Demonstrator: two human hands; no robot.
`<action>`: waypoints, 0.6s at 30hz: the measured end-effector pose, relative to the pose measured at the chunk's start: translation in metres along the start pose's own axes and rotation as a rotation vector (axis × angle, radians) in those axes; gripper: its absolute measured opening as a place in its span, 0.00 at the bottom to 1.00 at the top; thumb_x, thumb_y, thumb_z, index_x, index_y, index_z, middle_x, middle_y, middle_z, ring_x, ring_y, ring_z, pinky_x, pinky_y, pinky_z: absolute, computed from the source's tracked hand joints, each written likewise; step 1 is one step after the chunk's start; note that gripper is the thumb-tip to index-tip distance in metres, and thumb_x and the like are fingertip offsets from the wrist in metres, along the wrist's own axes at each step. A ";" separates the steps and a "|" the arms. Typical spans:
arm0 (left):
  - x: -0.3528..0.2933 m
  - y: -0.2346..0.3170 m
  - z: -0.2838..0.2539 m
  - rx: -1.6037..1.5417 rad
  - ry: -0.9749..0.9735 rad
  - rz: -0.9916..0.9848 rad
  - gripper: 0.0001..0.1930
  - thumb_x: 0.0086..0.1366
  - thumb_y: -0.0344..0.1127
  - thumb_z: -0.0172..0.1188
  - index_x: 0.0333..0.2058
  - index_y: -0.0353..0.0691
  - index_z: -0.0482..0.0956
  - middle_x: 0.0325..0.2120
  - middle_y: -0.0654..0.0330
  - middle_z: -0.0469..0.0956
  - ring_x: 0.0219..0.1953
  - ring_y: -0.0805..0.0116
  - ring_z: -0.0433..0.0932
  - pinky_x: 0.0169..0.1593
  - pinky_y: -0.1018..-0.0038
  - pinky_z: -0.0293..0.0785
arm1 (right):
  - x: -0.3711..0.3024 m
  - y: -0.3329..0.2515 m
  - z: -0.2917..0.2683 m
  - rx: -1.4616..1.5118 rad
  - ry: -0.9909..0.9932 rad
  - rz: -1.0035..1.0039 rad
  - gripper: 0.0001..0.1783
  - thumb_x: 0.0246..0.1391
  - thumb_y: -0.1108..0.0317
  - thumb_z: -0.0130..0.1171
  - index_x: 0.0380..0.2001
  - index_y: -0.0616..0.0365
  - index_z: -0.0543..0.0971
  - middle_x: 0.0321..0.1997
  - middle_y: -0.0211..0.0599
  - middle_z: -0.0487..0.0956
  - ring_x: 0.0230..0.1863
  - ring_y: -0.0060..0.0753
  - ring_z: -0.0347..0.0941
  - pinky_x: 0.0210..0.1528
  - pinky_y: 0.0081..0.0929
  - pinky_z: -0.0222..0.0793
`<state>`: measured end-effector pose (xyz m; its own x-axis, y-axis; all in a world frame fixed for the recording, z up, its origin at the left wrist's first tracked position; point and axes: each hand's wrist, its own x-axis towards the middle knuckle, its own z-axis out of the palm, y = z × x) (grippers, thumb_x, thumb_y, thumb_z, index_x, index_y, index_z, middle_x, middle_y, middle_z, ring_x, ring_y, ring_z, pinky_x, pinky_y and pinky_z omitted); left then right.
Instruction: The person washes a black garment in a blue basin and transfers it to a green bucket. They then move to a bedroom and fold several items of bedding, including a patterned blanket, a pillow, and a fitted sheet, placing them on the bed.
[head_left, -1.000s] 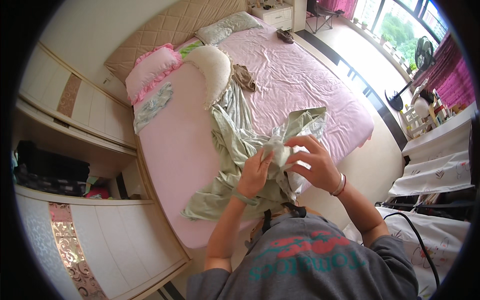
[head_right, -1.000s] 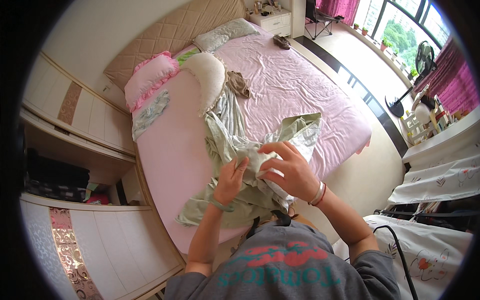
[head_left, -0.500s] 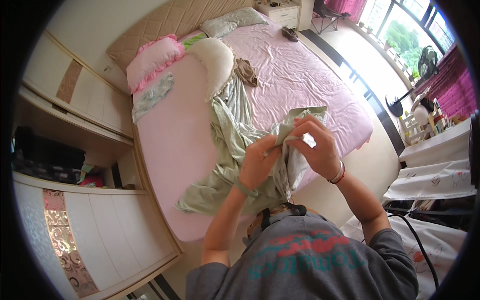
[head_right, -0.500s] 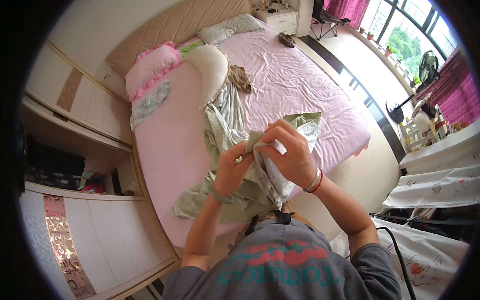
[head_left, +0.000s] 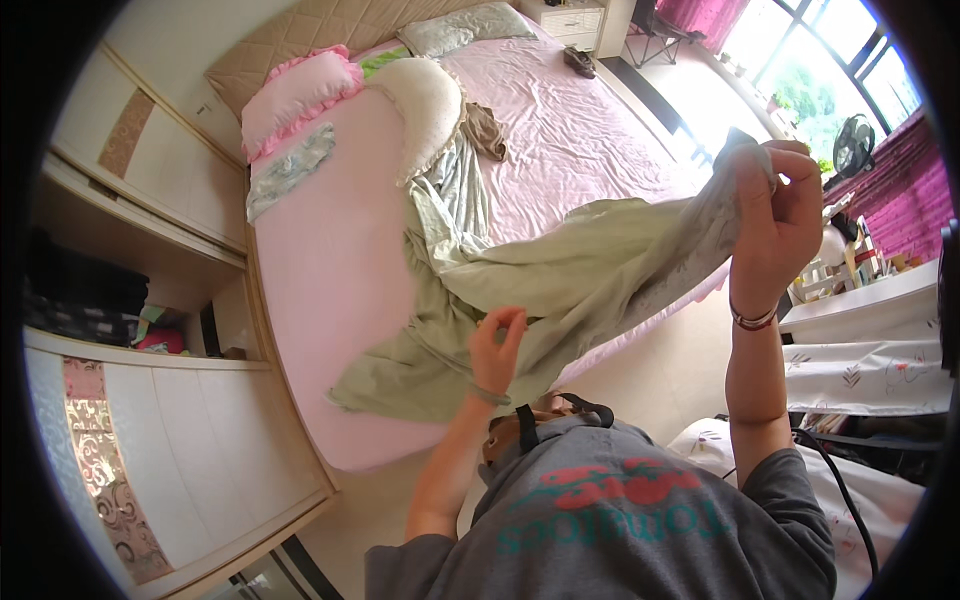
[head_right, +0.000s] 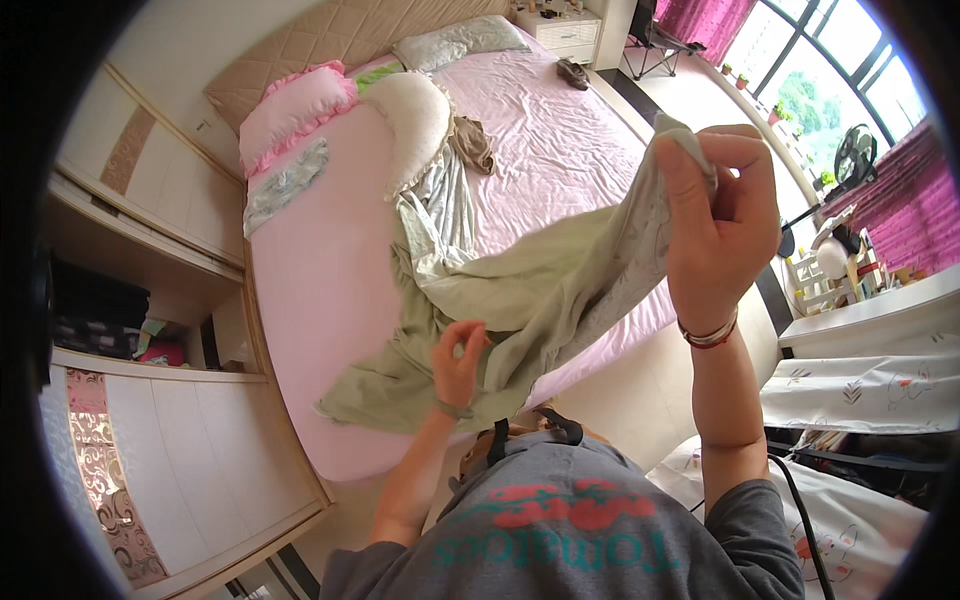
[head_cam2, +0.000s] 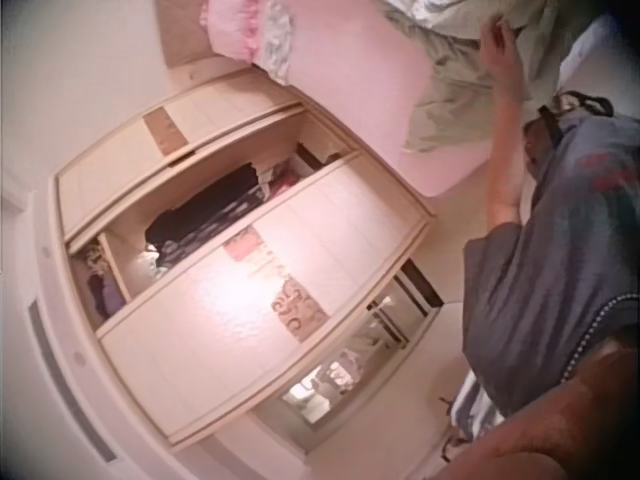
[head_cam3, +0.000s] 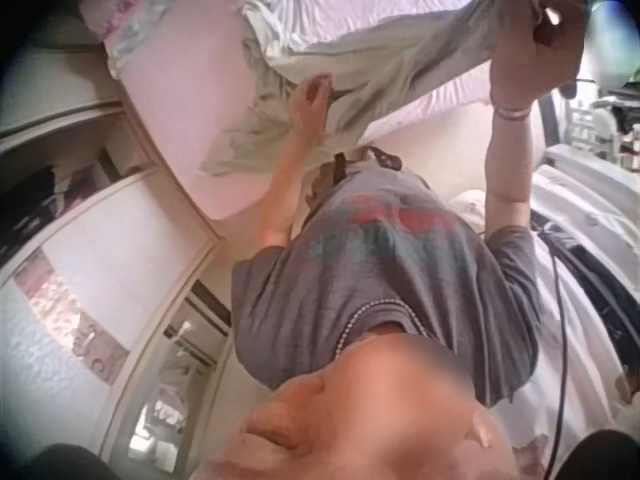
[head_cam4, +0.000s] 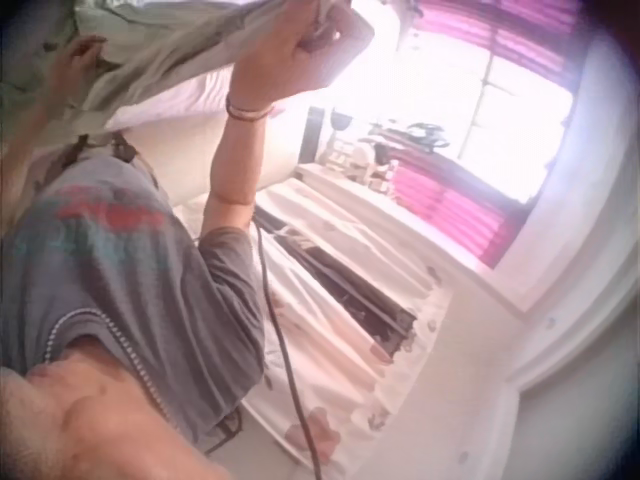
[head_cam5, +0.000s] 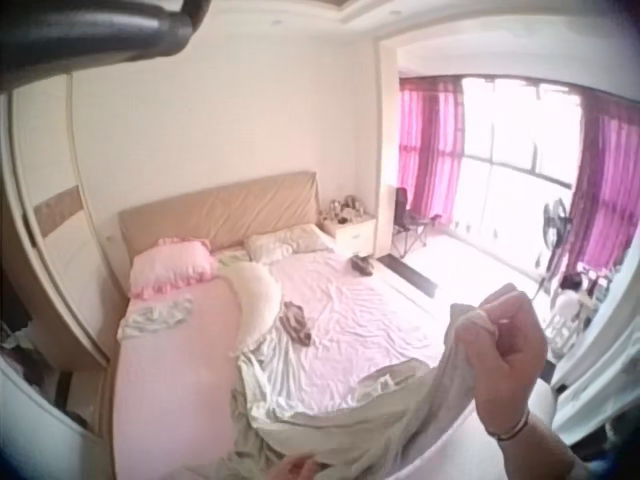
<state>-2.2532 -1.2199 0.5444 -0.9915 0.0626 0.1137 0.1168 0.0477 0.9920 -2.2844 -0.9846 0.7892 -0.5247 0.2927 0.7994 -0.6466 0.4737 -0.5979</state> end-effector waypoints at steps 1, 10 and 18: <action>-0.010 -0.011 0.003 -0.003 -0.011 0.018 0.07 0.59 0.29 0.61 0.37 0.37 0.78 0.29 0.61 0.79 0.32 0.74 0.76 0.37 0.76 0.71 | 0.002 -0.001 0.000 -0.027 0.009 -0.015 0.07 0.54 0.79 0.60 0.33 0.63 0.71 0.34 0.25 0.69 0.26 0.08 0.63 0.25 0.09 0.57; -0.061 -0.078 0.056 0.630 -0.184 0.234 0.17 0.56 0.45 0.63 0.38 0.40 0.77 0.32 0.54 0.77 0.35 0.52 0.77 0.40 0.61 0.72 | 0.000 -0.013 -0.035 -0.074 0.093 -0.045 0.06 0.55 0.79 0.58 0.35 0.64 0.72 0.38 0.35 0.72 0.33 0.18 0.69 0.35 0.15 0.66; -0.113 -0.194 -0.030 0.315 -0.168 -0.547 0.08 0.59 0.30 0.53 0.37 0.42 0.77 0.35 0.51 0.79 0.40 0.51 0.78 0.43 0.64 0.72 | -0.049 -0.004 -0.129 0.278 -0.549 0.345 0.17 0.45 0.64 0.69 0.22 0.62 0.71 0.23 0.34 0.72 0.23 0.23 0.65 0.26 0.20 0.59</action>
<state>-2.1659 -1.2657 0.3406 -0.8930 0.1003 -0.4387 -0.3659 0.4054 0.8377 -2.1842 -0.8935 0.7598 -0.8813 -0.1083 0.4600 -0.4724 0.1781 -0.8632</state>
